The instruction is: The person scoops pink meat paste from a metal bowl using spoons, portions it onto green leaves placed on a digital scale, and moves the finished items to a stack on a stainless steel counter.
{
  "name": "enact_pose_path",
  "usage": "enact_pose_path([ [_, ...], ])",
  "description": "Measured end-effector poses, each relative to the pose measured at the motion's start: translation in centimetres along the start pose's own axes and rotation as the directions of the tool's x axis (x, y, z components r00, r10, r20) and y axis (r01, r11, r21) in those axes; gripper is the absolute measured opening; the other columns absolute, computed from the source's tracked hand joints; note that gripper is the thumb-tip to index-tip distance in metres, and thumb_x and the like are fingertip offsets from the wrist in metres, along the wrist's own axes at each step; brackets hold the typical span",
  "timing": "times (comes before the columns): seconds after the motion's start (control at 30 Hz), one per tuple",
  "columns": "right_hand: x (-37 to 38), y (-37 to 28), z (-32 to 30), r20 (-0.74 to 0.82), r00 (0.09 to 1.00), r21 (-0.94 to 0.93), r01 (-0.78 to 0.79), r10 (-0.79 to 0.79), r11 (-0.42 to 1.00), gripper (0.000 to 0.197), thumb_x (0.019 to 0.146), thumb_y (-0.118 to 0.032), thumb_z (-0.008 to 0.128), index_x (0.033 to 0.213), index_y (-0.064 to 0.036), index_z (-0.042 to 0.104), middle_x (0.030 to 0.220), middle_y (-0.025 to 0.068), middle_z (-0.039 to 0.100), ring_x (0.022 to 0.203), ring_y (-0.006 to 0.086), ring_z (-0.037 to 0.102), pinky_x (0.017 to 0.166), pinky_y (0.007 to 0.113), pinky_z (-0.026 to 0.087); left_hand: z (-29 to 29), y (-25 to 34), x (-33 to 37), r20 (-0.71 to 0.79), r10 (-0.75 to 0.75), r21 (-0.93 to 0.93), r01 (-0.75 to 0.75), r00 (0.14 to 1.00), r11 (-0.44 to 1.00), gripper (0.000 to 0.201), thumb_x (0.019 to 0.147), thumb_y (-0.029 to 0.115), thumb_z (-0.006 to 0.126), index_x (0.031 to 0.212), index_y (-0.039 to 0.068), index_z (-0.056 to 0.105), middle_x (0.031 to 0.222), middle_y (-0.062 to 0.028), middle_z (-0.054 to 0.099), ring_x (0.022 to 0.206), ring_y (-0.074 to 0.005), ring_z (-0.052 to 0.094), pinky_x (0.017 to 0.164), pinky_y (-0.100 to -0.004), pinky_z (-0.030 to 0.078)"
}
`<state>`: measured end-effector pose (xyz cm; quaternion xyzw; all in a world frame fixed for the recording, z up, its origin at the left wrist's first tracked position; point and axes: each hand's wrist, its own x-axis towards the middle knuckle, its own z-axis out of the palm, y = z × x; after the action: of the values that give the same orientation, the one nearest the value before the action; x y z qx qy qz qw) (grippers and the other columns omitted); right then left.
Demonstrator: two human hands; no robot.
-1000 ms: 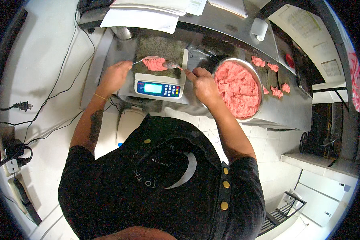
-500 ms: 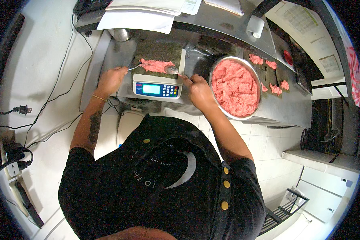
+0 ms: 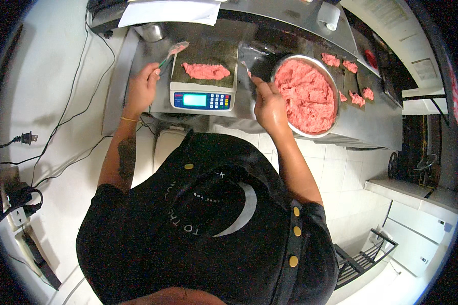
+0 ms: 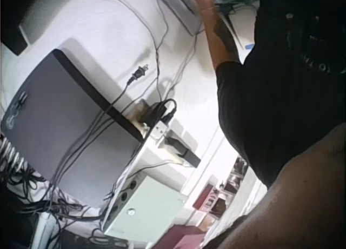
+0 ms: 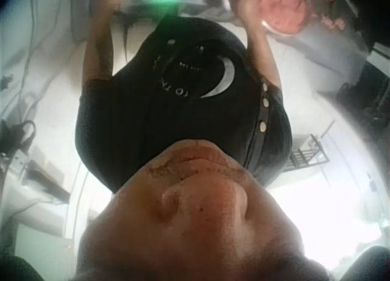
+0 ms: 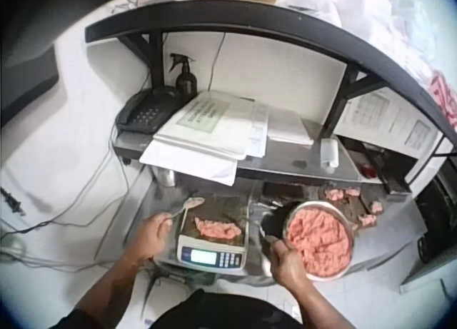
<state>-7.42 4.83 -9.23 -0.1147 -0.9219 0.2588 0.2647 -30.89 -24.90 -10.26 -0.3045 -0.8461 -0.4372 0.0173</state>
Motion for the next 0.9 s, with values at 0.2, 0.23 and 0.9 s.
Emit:
enact_pose_path([
  [0.2,0.2,-0.3,-1.4,-0.021,0.999,-0.002,-0.027,0.027,1.000,0.034,0.096,0.003,0.058,0.127,-0.0050,0.070,0.103,0.0263,0.070,0.090,0.0454,0.070,0.078,0.050,0.057,-0.5,-0.8,0.0,-0.037,0.045,-0.020,-0.046,0.998,0.999,0.019,0.103,0.016,0.063,0.117,0.005,0.070,0.096,-0.0212,0.073,0.083,-0.0385,0.072,0.072,-0.0419,0.056],
  [0.23,0.2,-0.3,-1.5,-0.019,0.999,-0.001,-0.037,0.037,0.999,0.034,0.096,0.002,0.058,0.127,-0.0050,0.070,0.103,0.0261,0.070,0.090,0.0450,0.070,0.078,0.049,0.057,-0.6,-0.9,0.1,-0.056,0.083,0.003,-0.083,0.995,0.997,0.019,0.102,0.015,0.063,0.117,0.005,0.070,0.095,-0.0210,0.073,0.082,-0.0373,0.073,0.072,-0.0415,0.056],
  [0.9,-2.3,1.3,-12.6,-0.146,0.966,-0.201,-0.241,0.214,0.949,0.025,0.095,-0.007,0.062,0.117,-0.0074,0.075,0.099,0.0231,0.073,0.088,0.0425,0.072,0.078,0.047,0.056,2.6,4.7,-0.4,0.123,0.226,-0.015,-0.226,0.966,0.974,0.022,0.103,0.012,0.063,0.121,0.004,0.071,0.107,-0.0153,0.076,0.095,-0.0260,0.074,0.085,-0.0370,0.056],
])
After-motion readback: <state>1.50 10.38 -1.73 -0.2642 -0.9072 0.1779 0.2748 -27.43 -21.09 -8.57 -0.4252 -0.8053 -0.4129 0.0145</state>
